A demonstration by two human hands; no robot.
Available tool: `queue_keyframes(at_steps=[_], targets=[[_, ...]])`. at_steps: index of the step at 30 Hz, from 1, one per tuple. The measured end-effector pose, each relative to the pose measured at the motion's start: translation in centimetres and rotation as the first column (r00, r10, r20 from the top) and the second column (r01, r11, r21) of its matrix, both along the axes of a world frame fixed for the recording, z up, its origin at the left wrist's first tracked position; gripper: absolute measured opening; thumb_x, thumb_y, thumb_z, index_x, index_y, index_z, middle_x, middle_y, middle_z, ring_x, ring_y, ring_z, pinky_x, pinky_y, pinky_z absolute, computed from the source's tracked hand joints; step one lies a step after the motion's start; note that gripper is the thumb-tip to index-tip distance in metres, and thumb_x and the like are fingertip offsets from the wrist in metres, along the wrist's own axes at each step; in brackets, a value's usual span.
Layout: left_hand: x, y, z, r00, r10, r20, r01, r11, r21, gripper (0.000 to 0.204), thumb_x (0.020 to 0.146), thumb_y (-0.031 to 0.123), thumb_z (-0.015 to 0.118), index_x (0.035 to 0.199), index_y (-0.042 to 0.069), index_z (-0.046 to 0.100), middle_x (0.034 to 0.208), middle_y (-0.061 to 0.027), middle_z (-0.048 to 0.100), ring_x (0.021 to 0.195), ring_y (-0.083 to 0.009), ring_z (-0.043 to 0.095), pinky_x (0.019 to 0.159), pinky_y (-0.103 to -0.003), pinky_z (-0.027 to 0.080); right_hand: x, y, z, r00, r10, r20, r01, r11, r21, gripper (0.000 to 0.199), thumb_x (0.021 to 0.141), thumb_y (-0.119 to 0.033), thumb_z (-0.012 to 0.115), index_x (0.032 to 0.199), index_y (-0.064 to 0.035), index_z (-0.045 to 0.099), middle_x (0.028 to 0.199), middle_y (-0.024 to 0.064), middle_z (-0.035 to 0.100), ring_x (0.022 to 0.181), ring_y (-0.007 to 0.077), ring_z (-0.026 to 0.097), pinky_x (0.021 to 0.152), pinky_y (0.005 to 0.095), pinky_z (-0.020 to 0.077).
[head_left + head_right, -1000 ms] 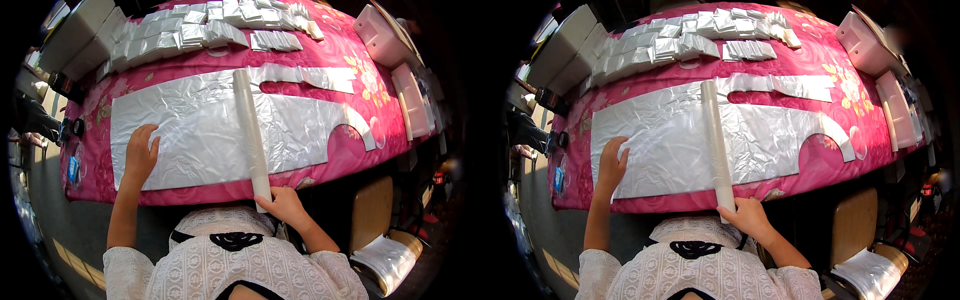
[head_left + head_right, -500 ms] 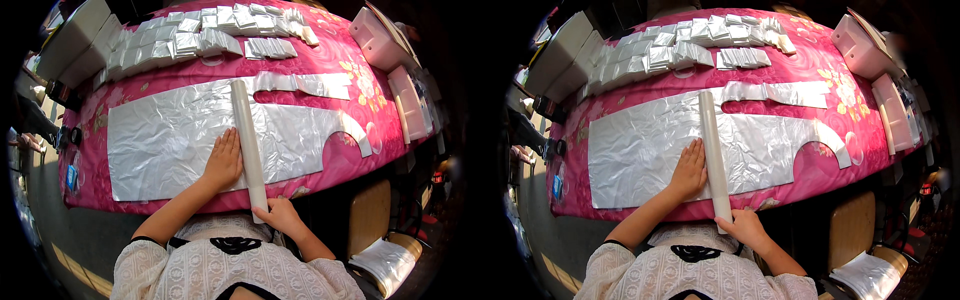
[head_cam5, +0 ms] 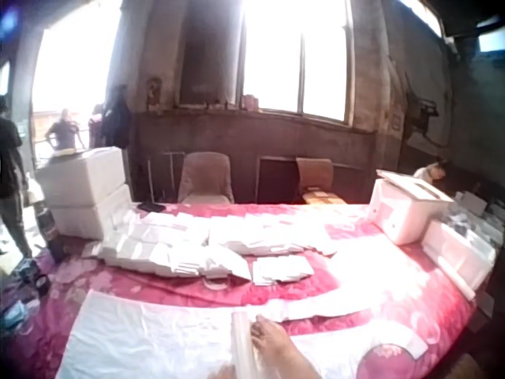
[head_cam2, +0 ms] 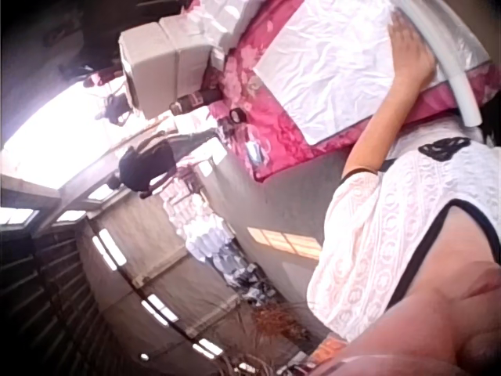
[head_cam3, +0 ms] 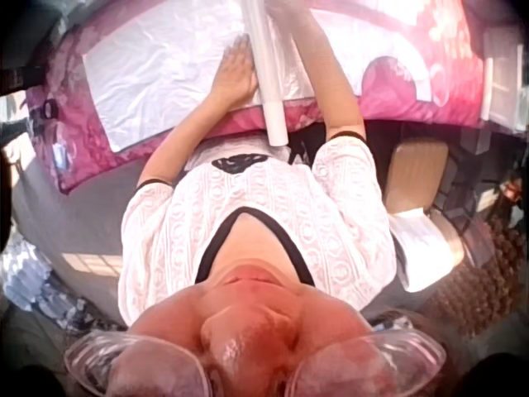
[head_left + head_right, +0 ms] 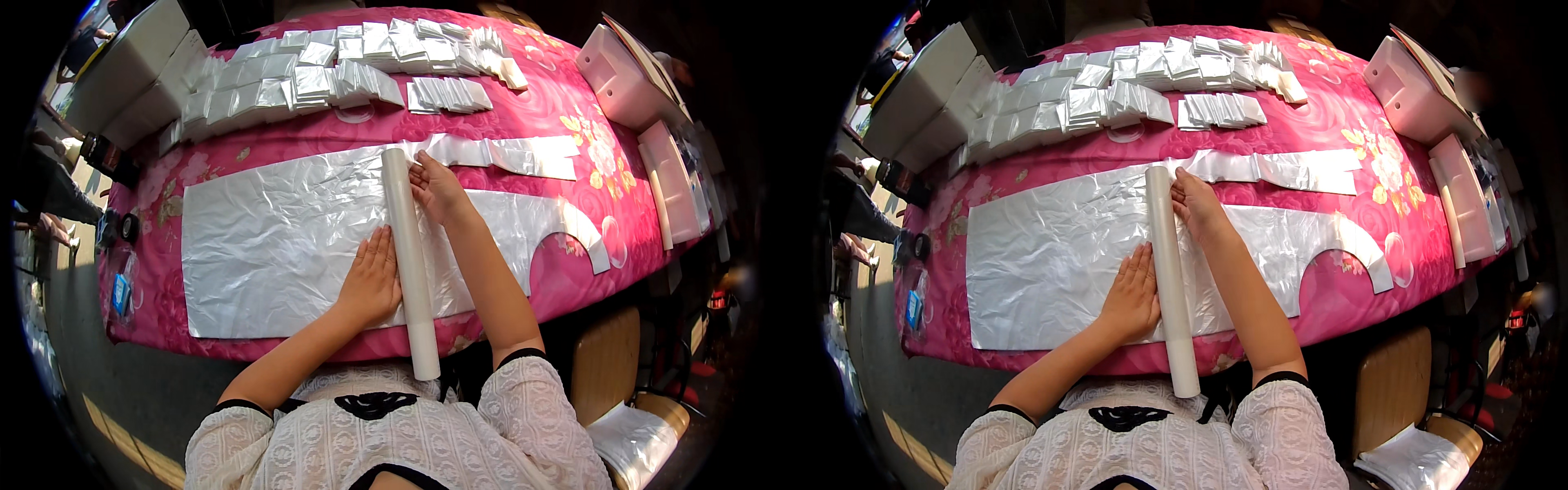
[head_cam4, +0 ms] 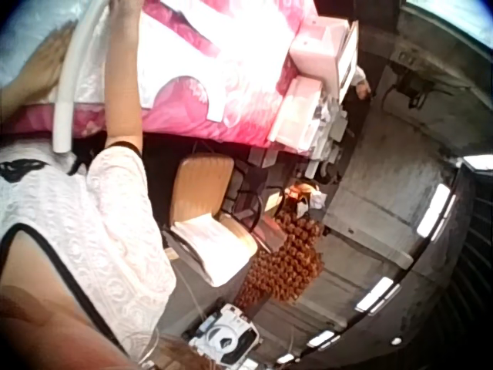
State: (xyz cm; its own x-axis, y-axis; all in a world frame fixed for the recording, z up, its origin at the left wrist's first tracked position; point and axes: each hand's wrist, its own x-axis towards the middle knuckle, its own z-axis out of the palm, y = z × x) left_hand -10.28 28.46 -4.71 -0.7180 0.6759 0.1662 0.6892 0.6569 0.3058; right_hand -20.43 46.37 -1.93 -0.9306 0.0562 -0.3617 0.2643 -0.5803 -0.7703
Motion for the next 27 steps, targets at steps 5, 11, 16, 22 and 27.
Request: queue_keyframes(at_steps=[5,11,16,22,27], targets=[[0.0,0.0,0.0,1.0,-0.007,-0.02,0.007,1.0,0.011,0.061,0.083,0.022,0.036,0.131,-0.015,0.027,0.141,-0.028,0.023,0.134,-0.0366,0.02,0.11,-0.044,0.012,-3.2,-0.6,1.8,0.927,-0.212,-0.31,0.209,0.977,-0.043,0.03,0.092,-0.03,0.046,0.113,-0.0086,0.05,0.112,0.0043,0.054,0.105,0.0162,0.049,0.093,0.0277,0.034],[-0.5,-0.5,-0.4,0.987,-0.136,0.089,0.138,0.99,-0.022,0.063,0.084,0.024,0.039,0.131,-0.015,0.025,0.14,-0.0295,0.023,0.133,-0.0394,0.02,0.109,-0.047,0.014,-1.7,-14.1,5.7,0.813,0.241,-0.531,0.254,0.674,0.694,0.043,0.087,-0.032,0.054,0.099,0.0089,0.05,0.098,0.0287,0.054,0.093,0.0405,0.05,0.083,0.0421,0.0391],[0.0,0.2,-1.7,0.987,-0.037,-0.156,0.053,0.994,0.096,0.067,0.083,0.028,0.042,0.133,-0.014,0.024,0.142,-0.0273,0.021,0.135,-0.0371,0.019,0.109,-0.046,0.013,0.1,-25.7,3.0,0.736,0.536,-0.414,0.216,0.394,0.894,0.056,0.081,-0.034,0.057,0.11,0.0134,0.049,0.116,0.0294,0.048,0.111,0.0418,0.043,0.096,0.0458,0.0324],[-0.2,0.6,-2.4,0.998,-0.037,-0.047,0.04,0.997,0.068,0.068,0.081,0.025,0.043,0.134,-0.013,0.022,0.142,-0.0272,0.021,0.134,-0.0367,0.02,0.11,-0.045,0.013,5.5,-34.0,5.7,0.182,0.98,0.077,-0.023,-0.074,0.997,0.059,0.072,-0.015,0.06,0.124,0.008,0.043,0.132,0.0269,0.038,0.124,0.0374,0.036,0.101,0.0437,0.0313],[0.3,-0.6,-1.6,0.997,0.033,-0.072,-0.025,0.993,0.118,0.066,0.081,0.024,0.042,0.133,-0.013,0.024,0.141,-0.0269,0.023,0.133,-0.0365,0.022,0.109,-0.045,0.014,5.0,-21.8,11.1,0.242,0.72,-0.651,0.226,0.61,0.759,0.05,0.067,0.008,0.05,0.117,0.0008,0.052,0.124,0.0199,0.049,0.115,0.0335,0.047,0.096,0.0399,0.0378]])
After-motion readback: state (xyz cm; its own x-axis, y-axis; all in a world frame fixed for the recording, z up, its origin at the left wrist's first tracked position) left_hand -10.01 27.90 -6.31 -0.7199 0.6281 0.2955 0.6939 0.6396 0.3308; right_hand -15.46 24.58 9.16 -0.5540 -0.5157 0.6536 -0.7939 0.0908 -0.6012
